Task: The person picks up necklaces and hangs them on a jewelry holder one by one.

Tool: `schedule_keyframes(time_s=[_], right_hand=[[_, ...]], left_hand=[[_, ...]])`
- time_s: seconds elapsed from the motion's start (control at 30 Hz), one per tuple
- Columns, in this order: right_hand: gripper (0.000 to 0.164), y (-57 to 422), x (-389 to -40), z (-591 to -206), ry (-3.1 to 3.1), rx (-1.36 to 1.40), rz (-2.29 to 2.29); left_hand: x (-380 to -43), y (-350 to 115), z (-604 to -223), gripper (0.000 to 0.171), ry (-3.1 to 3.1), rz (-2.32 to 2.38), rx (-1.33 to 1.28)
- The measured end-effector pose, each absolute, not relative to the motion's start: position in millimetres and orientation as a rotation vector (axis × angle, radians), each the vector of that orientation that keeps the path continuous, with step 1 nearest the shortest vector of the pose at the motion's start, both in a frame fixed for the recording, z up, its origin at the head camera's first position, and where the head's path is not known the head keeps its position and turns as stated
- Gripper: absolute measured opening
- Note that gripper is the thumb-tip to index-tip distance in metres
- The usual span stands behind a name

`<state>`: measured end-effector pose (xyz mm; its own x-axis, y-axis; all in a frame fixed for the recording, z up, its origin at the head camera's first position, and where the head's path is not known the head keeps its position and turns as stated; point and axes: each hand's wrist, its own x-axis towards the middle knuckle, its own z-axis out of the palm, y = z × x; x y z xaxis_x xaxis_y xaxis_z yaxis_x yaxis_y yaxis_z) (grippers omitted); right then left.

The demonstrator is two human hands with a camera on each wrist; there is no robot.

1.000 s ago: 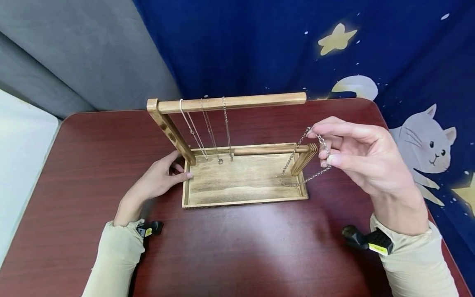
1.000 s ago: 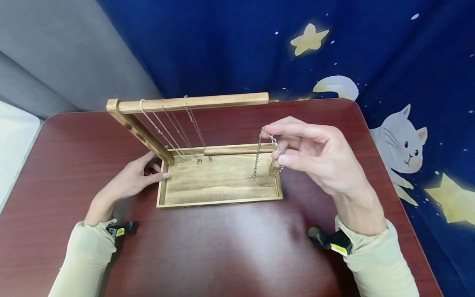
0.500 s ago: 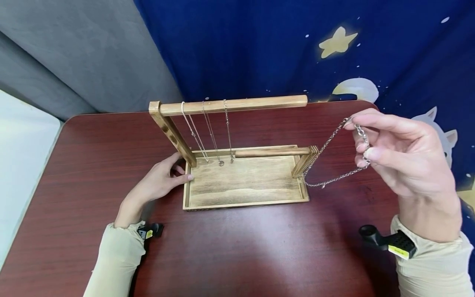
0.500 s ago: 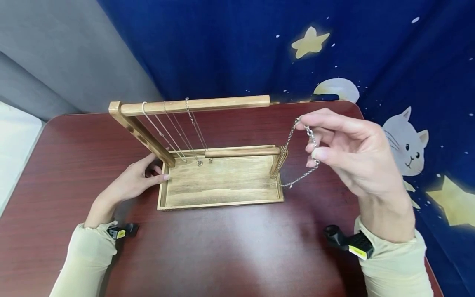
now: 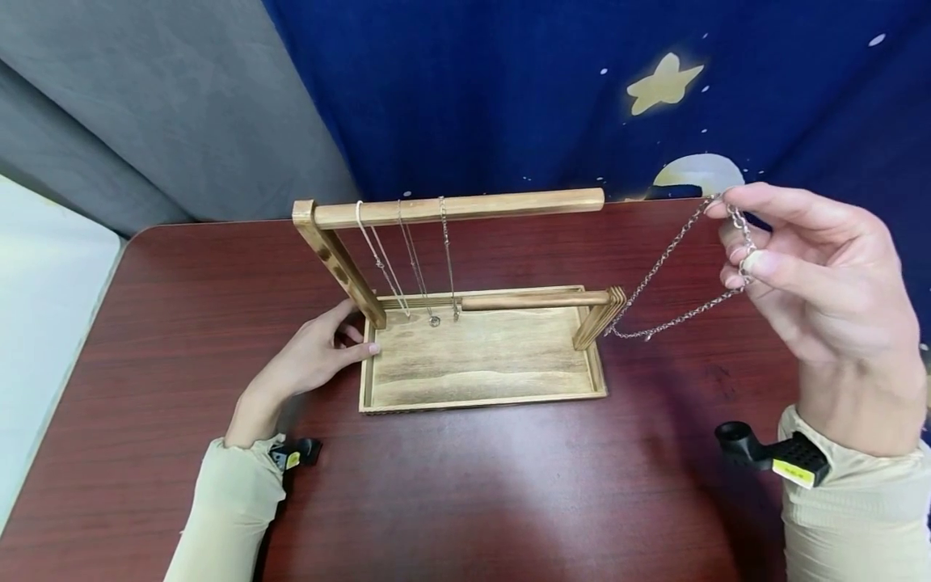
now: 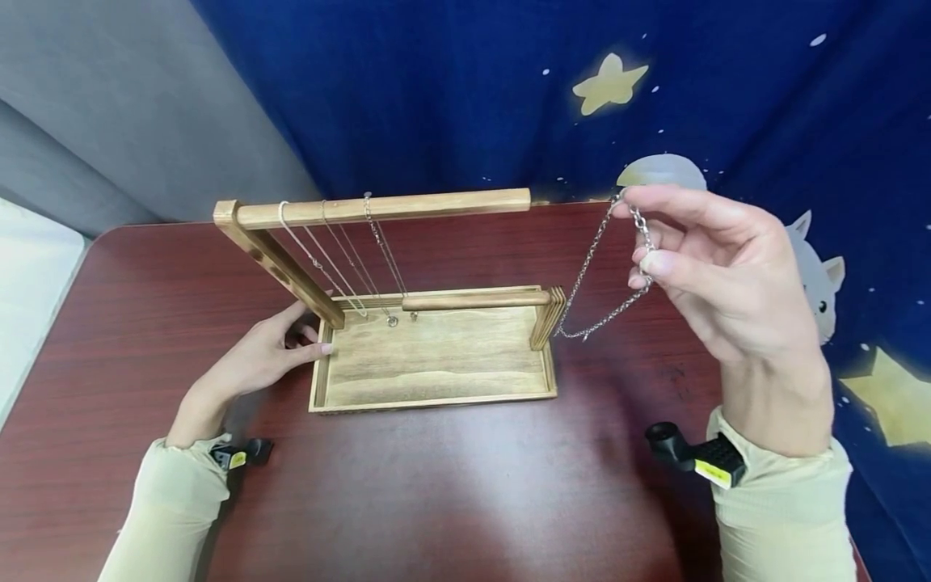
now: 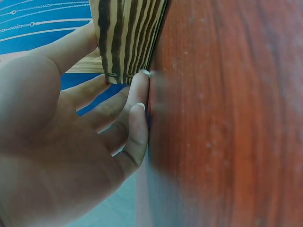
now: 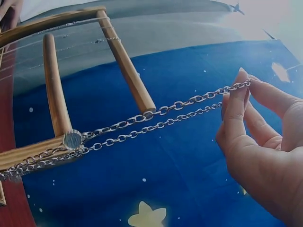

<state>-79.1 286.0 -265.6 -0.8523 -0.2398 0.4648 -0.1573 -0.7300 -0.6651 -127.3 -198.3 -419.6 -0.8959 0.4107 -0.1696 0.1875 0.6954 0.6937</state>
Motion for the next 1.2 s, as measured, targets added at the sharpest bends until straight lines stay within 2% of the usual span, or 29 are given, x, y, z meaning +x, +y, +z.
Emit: schedule_keyframes(time_s=[0.33,1.2], right_hand=[[0.045,279,-92,-260,1.235,-0.753,-2.732],[0.048,248,-122,-251,1.302,-0.761,-2.679]], left_hand=[[-126,-198,-419,0.071,2.595,0.999,0.467],[-126,-198,-417,0.069,2.593,1.002,0.468]])
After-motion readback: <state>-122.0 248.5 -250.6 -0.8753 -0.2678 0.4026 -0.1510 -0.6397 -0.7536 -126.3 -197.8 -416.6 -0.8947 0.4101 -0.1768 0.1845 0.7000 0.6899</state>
